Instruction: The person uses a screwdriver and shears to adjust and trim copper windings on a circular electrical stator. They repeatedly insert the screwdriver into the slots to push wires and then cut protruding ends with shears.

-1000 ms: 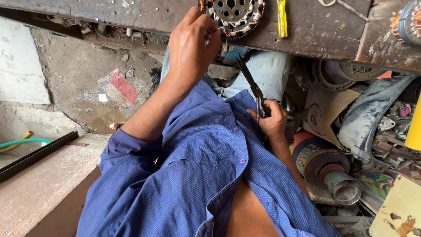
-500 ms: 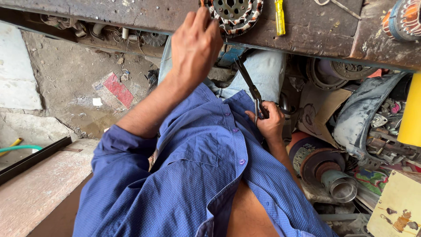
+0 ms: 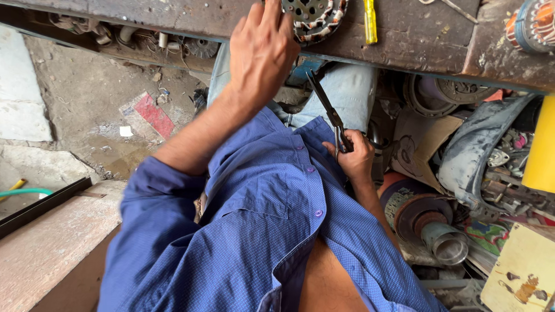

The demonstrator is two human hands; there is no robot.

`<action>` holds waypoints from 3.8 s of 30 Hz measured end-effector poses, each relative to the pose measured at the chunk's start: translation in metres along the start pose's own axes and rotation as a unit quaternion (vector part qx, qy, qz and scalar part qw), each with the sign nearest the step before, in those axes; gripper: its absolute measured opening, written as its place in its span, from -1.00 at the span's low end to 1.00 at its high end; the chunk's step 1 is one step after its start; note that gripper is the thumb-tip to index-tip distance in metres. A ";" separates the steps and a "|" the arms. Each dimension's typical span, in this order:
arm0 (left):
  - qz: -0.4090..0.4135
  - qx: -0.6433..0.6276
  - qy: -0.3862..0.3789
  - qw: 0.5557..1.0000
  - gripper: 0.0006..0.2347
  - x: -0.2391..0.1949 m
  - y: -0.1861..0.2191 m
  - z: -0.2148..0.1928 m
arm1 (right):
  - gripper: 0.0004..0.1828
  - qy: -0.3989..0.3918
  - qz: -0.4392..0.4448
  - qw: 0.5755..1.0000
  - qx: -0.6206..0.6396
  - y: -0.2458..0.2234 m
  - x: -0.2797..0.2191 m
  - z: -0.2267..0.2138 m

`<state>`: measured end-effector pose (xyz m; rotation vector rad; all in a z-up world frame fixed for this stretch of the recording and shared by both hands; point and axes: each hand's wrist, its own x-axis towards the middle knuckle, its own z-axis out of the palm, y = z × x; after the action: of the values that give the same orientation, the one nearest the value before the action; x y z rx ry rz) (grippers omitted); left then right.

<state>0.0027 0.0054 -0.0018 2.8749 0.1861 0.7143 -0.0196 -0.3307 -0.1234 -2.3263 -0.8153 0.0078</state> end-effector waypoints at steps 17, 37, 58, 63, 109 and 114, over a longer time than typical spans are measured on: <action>0.088 -0.013 -0.034 0.996 -0.87 0.009 -0.024 -0.020 | -0.44 0.002 0.029 1.000 -0.007 -0.004 -0.010 0.004; -0.099 -0.187 0.046 0.976 -0.88 -0.006 -0.008 -0.016 | -0.45 -0.046 0.043 0.998 -0.014 0.016 -0.015 0.027; 0.067 -0.162 -0.137 0.975 -0.87 0.018 -0.040 -0.013 | -0.46 -0.083 0.080 0.993 0.012 0.018 -0.008 0.027; 0.011 -0.111 0.008 0.994 -0.89 0.000 -0.024 -0.028 | -0.44 -0.071 0.056 0.996 0.009 0.020 -0.006 0.028; -0.077 -0.201 0.036 0.976 -0.92 -0.010 -0.007 -0.024 | -0.41 -0.108 0.163 0.980 -0.020 0.027 -0.001 0.037; -0.116 -0.305 -0.001 0.945 -0.93 0.003 -0.024 -0.026 | -0.41 -0.117 0.197 0.973 -0.025 0.027 0.000 0.037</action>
<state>-0.0090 0.0325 0.0169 2.2197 0.2468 0.5936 -0.0129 -0.3246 -0.1685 -2.5301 -0.4524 0.4435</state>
